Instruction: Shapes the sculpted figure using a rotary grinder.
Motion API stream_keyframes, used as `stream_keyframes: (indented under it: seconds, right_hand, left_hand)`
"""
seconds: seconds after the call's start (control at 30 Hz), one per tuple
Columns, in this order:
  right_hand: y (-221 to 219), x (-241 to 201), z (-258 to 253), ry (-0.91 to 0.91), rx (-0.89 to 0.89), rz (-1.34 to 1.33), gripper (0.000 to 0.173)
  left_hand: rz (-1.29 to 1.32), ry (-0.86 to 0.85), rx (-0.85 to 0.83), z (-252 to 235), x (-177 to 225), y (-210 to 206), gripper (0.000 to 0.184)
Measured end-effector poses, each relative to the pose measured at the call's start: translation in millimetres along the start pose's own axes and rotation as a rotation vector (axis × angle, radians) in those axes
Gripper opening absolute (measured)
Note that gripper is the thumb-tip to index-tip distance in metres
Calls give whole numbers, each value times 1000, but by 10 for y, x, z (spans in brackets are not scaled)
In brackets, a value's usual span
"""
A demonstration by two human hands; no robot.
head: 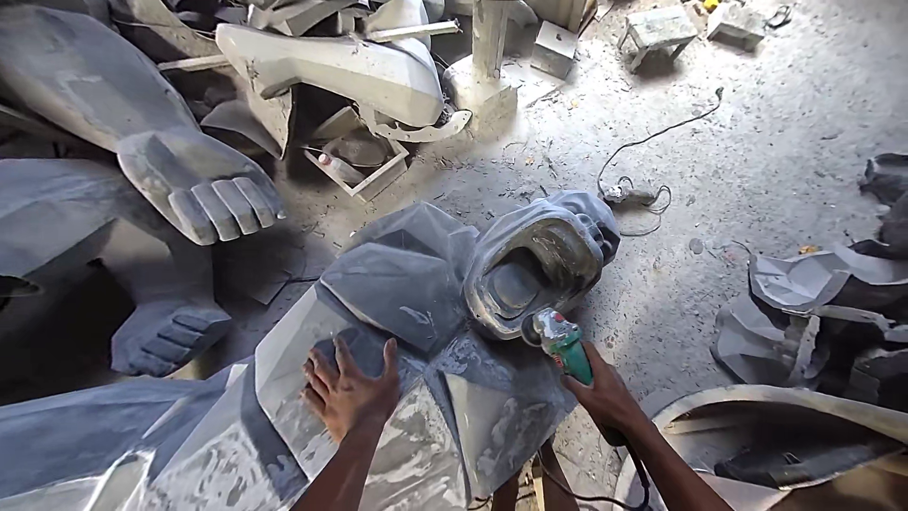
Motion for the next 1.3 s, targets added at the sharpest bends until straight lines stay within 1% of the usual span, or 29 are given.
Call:
stream_keyframes:
  seconds: [0.1,0.23,0.37,0.43,0.53,0.63,0.7,0.77,0.9,0.97,1.07,1.13,1.2,1.3]
  right_hand:
    - [-75,-118,-15,48,-25,36,80]
    - [-91,-95,-100,-26,-18,131,80]
    - [-25,15,-213,-106,10,180,72]
    - [12,23,-238,-85,13,158,72]
    - [-18,-3,-230,20,-26,93,76]
    - [-29,-64,-194,67,-71,127,75]
    - [10,-67,-214,54,-72,179,73]
    - [62,-10,-270,29,-52,238,70]
    - [201,72,-327,-53,-36,281,71]
    - [221,50,-333,-31,-47,250,72]
    - [172,-81,-277,68,-104,179,74]
    - [143,-131,-236,93,-133,170,73]
    - [146,-119,-229,69,-131,197,70]
    - [228,-18,-313,-2,-82,262,68]
  left_hand:
    - [0,3,-4,-5,-8,0,108]
    - [1,-2,-10,-4,5,12,108]
    - [8,-5,-9,6,-8,5,107]
    - [13,-4,-11,-2,-13,0,107]
    - [14,-5,-14,-10,7,4,108]
    - [9,0,-16,3,23,22,106]
    - [21,4,-40,17,42,55,106]
    - [29,-1,-29,16,39,49,106]
    - [20,-4,-11,8,9,9,107]
    - [18,-5,-7,7,1,4,107]
    - [29,-7,-4,1,-10,5,107]
    - [35,-10,-5,8,-1,3,107]
    - [35,-8,-13,15,9,15,106]
    - [32,-6,-11,3,7,13,107]
Point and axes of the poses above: each hand's wrist, its own z-axis away from the middle knuckle, its own y-axis out of the back of the hand, x = y × z, the point moved 1 cm from there along -z, towards the middle knuckle, and after that the axes turned 14 degrees about z, right-handed, at the moved point
